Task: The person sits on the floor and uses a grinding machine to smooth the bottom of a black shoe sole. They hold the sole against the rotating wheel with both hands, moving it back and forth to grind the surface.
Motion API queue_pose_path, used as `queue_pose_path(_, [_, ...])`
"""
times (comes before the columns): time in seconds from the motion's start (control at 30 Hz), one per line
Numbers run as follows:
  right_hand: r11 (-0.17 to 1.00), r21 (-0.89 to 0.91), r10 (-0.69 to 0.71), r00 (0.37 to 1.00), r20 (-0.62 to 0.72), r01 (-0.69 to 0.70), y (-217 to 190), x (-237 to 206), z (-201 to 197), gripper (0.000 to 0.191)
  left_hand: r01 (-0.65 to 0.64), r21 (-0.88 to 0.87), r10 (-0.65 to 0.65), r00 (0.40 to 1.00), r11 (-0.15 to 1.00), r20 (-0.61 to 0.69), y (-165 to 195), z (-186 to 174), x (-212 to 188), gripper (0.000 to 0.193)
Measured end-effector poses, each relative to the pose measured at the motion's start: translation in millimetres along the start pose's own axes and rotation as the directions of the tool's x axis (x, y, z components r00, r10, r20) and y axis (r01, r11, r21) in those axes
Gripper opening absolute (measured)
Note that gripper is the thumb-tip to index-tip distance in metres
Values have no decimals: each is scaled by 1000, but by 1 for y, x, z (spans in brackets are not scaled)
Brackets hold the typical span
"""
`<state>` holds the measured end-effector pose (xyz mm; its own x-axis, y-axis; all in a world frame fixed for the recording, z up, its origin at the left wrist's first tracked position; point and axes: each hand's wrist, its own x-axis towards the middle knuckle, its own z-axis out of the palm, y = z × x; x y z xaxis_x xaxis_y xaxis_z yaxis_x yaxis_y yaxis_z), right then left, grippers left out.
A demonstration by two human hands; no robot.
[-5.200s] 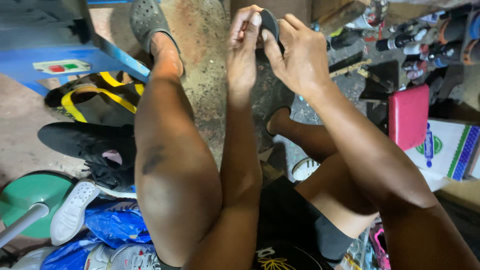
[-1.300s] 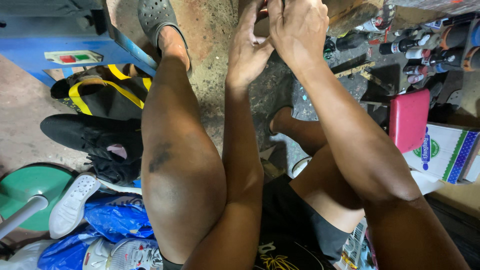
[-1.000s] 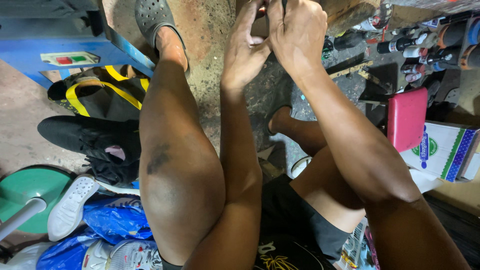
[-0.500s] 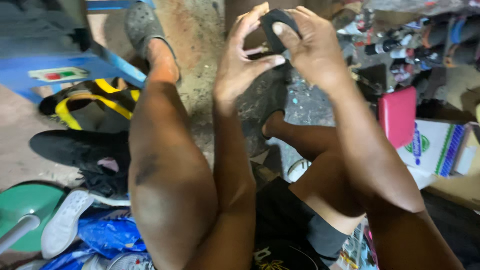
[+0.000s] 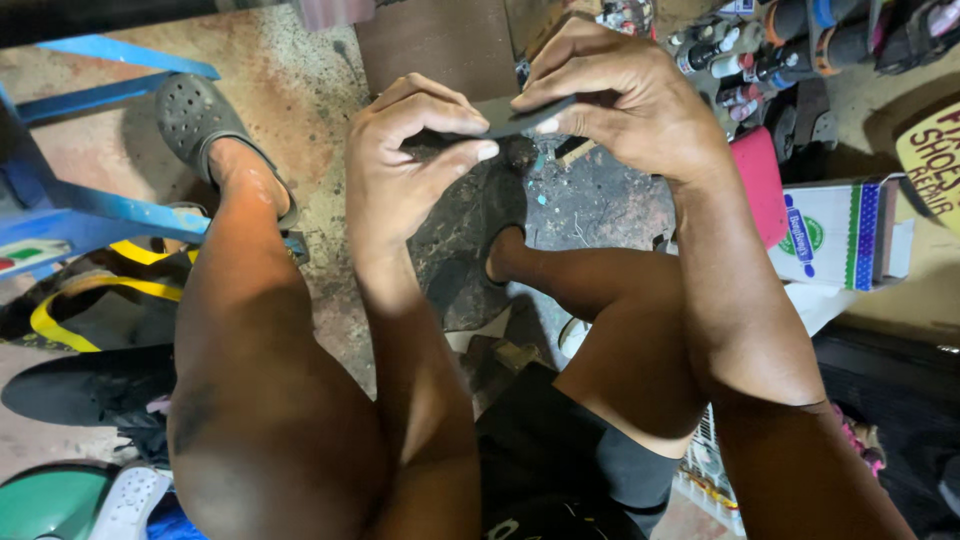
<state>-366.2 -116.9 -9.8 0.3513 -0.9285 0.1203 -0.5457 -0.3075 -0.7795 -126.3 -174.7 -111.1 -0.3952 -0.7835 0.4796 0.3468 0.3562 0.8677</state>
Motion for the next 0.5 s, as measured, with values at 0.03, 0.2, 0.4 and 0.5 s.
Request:
queue_pose_path(0.03, [1000, 14, -20, 1000, -13, 20, -1, -4, -2, 25, -10, 20, 10, 1000, 1000, 8, 5, 4, 0, 25])
queue_pose_path(0.2, [1000, 17, -6, 998, -62, 7, -7, -24, -15, 28, -73, 162, 63, 996, 984, 64, 25, 19, 3, 29])
queue_pose_path(0.4, [996, 88, -11, 993, -114, 22, -13, -40, -24, 30, -137, 208, 115, 987, 968, 114, 31, 35, 4, 29])
queue_pose_path(0.5, [997, 69, -40, 994, -105, 47, -10, -43, -26, 26, -222, 154, 205, 972, 963, 115, 27, 47, 6, 34])
